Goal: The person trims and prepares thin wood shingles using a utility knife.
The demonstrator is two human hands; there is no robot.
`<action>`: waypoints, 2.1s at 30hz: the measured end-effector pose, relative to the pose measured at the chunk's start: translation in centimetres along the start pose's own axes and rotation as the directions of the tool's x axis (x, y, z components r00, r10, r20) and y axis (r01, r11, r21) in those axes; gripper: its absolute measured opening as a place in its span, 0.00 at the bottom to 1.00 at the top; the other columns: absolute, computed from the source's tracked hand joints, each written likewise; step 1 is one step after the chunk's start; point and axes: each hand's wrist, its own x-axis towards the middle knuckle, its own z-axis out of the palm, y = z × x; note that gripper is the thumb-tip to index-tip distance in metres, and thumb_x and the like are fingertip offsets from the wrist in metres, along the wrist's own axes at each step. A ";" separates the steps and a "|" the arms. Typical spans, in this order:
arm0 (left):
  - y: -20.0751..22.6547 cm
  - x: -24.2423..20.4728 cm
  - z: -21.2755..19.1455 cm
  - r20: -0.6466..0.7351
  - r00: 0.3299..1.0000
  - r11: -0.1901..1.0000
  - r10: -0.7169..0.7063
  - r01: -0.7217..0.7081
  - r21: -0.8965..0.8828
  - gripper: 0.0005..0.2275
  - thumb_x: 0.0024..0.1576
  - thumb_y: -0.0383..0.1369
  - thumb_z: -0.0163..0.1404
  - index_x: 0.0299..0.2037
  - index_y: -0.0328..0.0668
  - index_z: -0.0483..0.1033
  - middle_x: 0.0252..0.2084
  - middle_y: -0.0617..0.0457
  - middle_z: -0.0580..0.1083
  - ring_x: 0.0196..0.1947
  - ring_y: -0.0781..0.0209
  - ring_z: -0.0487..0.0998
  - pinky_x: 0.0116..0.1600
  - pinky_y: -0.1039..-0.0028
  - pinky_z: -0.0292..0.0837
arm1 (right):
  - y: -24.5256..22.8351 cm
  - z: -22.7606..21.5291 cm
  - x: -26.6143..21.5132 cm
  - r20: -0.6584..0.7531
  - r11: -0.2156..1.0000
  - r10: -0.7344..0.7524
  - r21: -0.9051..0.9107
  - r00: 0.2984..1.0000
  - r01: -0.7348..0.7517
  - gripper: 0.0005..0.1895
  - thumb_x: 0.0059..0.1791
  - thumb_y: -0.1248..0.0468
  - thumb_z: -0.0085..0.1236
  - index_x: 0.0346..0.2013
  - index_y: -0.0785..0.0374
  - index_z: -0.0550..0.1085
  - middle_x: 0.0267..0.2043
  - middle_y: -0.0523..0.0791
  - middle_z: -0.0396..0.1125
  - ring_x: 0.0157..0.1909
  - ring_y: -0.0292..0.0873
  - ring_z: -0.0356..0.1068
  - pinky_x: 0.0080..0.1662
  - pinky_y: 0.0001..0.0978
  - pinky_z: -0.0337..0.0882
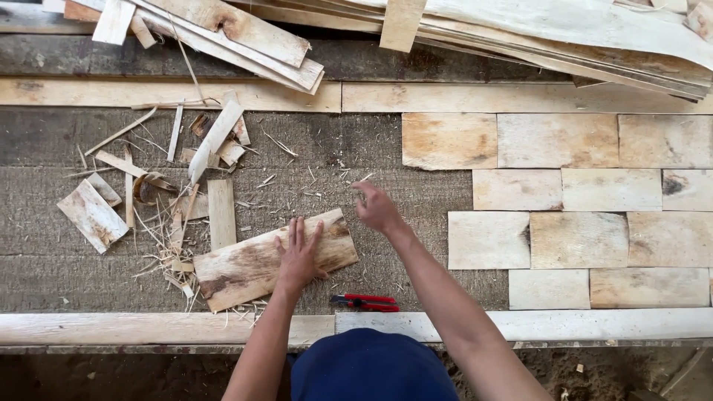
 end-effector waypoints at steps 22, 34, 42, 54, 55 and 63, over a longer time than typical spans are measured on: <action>1.7 -1.0 -0.8 -0.061 0.997 0.999 0.042 -0.043 -0.014 0.60 0.33 0.47 0.75 0.77 0.64 0.46 0.78 0.35 0.44 0.78 0.38 0.40 0.69 0.28 0.45 | 8.4 7.5 -6.6 -0.034 0.983 0.174 0.060 0.984 -0.171 0.14 0.52 0.54 0.53 0.48 0.56 0.75 0.45 0.51 0.71 0.53 0.55 0.73 0.53 0.44 0.75; 8.7 -2.3 -3.6 -0.168 0.940 0.948 0.296 -0.311 -0.069 0.51 0.41 0.54 0.67 0.76 0.66 0.48 0.80 0.41 0.39 0.79 0.44 0.35 0.71 0.31 0.41 | 6.6 0.5 -14.5 -0.213 0.816 0.433 0.506 0.876 -0.280 0.27 0.59 0.47 0.45 0.65 0.61 0.70 0.56 0.61 0.70 0.61 0.61 0.69 0.61 0.56 0.69; 0.3 -2.3 3.0 -0.309 0.907 0.937 -0.287 0.199 -0.288 0.39 0.53 0.49 0.58 0.73 0.50 0.56 0.76 0.46 0.51 0.75 0.49 0.49 0.71 0.45 0.53 | 18.6 -1.0 -14.7 -0.462 0.886 0.463 0.272 0.756 -0.377 0.16 0.52 0.57 0.56 0.53 0.56 0.78 0.52 0.48 0.74 0.55 0.50 0.74 0.58 0.46 0.72; -6.2 -0.8 11.0 -0.267 0.844 0.831 -0.465 0.311 -0.462 0.35 0.49 0.43 0.64 0.66 0.44 0.64 0.62 0.46 0.63 0.64 0.39 0.64 0.58 0.46 0.73 | 21.1 2.3 -15.4 -0.317 0.879 0.477 0.185 0.820 -0.439 0.16 0.46 0.59 0.63 0.49 0.53 0.81 0.45 0.42 0.78 0.49 0.44 0.77 0.53 0.40 0.76; -6.5 -0.5 11.4 -0.270 0.842 0.830 -0.467 0.312 -0.463 0.35 0.49 0.43 0.64 0.66 0.44 0.64 0.62 0.46 0.63 0.64 0.39 0.64 0.58 0.46 0.73 | 21.4 2.5 -15.3 -0.316 0.881 0.473 0.185 0.822 -0.436 0.16 0.46 0.59 0.63 0.49 0.53 0.81 0.45 0.42 0.78 0.49 0.44 0.77 0.53 0.40 0.76; -6.4 -0.8 11.5 -0.365 0.826 0.810 -0.429 0.172 -0.561 0.37 0.41 0.38 0.69 0.63 0.42 0.68 0.56 0.42 0.67 0.58 0.35 0.71 0.59 0.47 0.72 | 21.0 2.4 -15.8 -0.337 0.884 0.467 0.211 0.817 -0.418 0.17 0.44 0.61 0.63 0.48 0.52 0.81 0.45 0.42 0.78 0.49 0.45 0.77 0.52 0.39 0.75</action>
